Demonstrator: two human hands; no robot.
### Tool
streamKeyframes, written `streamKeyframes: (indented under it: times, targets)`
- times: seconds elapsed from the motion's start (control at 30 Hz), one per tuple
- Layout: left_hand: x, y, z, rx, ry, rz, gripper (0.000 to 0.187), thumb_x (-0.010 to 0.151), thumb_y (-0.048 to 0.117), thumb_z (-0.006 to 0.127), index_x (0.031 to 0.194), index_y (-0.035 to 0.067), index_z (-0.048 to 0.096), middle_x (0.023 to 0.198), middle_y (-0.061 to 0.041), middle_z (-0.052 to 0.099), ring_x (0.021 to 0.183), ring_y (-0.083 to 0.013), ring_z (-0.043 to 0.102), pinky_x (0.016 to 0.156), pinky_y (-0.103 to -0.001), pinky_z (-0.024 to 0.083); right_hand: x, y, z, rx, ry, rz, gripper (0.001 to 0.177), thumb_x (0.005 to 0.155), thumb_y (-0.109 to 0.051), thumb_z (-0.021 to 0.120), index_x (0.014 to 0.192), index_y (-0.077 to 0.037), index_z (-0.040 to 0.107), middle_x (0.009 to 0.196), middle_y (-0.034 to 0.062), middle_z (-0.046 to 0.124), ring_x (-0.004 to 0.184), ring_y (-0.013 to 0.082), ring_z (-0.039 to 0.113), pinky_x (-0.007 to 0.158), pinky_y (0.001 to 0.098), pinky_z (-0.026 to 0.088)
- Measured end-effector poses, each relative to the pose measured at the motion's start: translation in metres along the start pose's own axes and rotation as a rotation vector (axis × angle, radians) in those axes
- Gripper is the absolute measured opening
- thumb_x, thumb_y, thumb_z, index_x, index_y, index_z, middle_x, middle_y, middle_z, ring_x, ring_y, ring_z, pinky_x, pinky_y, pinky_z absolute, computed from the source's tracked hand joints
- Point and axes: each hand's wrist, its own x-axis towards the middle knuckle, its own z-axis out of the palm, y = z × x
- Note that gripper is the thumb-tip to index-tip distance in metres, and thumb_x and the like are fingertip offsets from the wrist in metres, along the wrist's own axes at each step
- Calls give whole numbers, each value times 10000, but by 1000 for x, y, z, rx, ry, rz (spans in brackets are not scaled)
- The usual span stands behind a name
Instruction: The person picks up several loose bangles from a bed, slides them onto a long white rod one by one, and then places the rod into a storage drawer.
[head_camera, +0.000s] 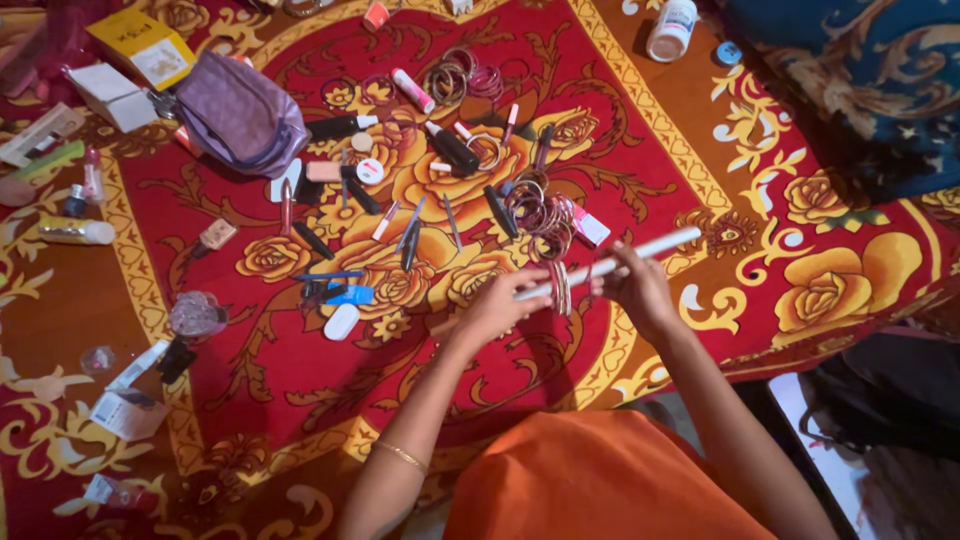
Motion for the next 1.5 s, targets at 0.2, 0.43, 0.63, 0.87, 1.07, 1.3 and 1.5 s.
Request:
streamKeyframes:
  times: [0.2, 0.43, 0.63, 0.87, 1.07, 1.3, 1.5]
  targets:
    - [7, -40, -34, -225, 145, 164, 603, 909, 247, 759, 1453, 94, 550, 977, -62, 791, 856, -93, 724, 719, -257, 571, -5, 7, -1, 151, 55, -78, 279, 1037, -315, 547, 1030, -40, 596, 834, 84, 669, 744, 208, 681, 734, 387, 598]
    - [9, -111, -54, -487, 295, -50, 510, 1015, 414, 592, 1309, 9, 688, 1074, -116, 780, 802, -172, 759, 611, -292, 595, 11, 25, -1, 266, 82, -72, 303, 1064, -319, 590, 1035, -17, 596, 770, 90, 603, 690, 203, 617, 662, 363, 545]
    - [-13, -92, -67, -636, 225, -373, 507, 954, 432, 596, 1248, 27, 677, 878, -155, 781, 545, -185, 689, 459, -282, 562, 21, 14, 14, 220, 55, -102, 241, 1039, -259, 584, 1024, -18, 568, 890, 164, 696, 747, 198, 628, 715, 368, 553]
    - [4, -120, -88, -822, 376, -161, 304, 942, 275, 718, 996, -23, 749, 669, -46, 653, 433, -29, 418, 381, -197, 332, 47, 15, 29, 137, -22, -60, 357, 1053, -316, 533, 1136, 23, 608, 944, 146, 675, 804, 213, 649, 798, 425, 597]
    - [24, -138, -128, -779, 558, -189, 318, 939, 286, 740, 963, -31, 737, 649, -62, 633, 423, -49, 402, 377, -211, 320, 73, 23, 36, 43, -9, 13, 482, 1025, -412, 444, 1311, -55, 597, 1082, 62, 702, 940, 186, 668, 919, 447, 560]
    - [20, -142, -167, -866, 781, -175, 237, 940, 248, 698, 1002, 19, 702, 762, -16, 714, 496, -58, 557, 390, -220, 363, 122, 55, 29, -856, -152, -202, 361, 969, -173, 611, 1306, -50, 645, 1223, 134, 701, 1040, 266, 693, 943, 424, 567]
    - [27, -154, -171, -751, 773, -231, 282, 987, 281, 688, 1003, 3, 732, 658, -47, 628, 446, -52, 421, 406, -216, 351, 175, 60, 61, -1598, -260, -527, 570, 884, -238, 715, 1409, -95, 545, 1543, 85, 471, 1243, 323, 601, 933, 433, 564]
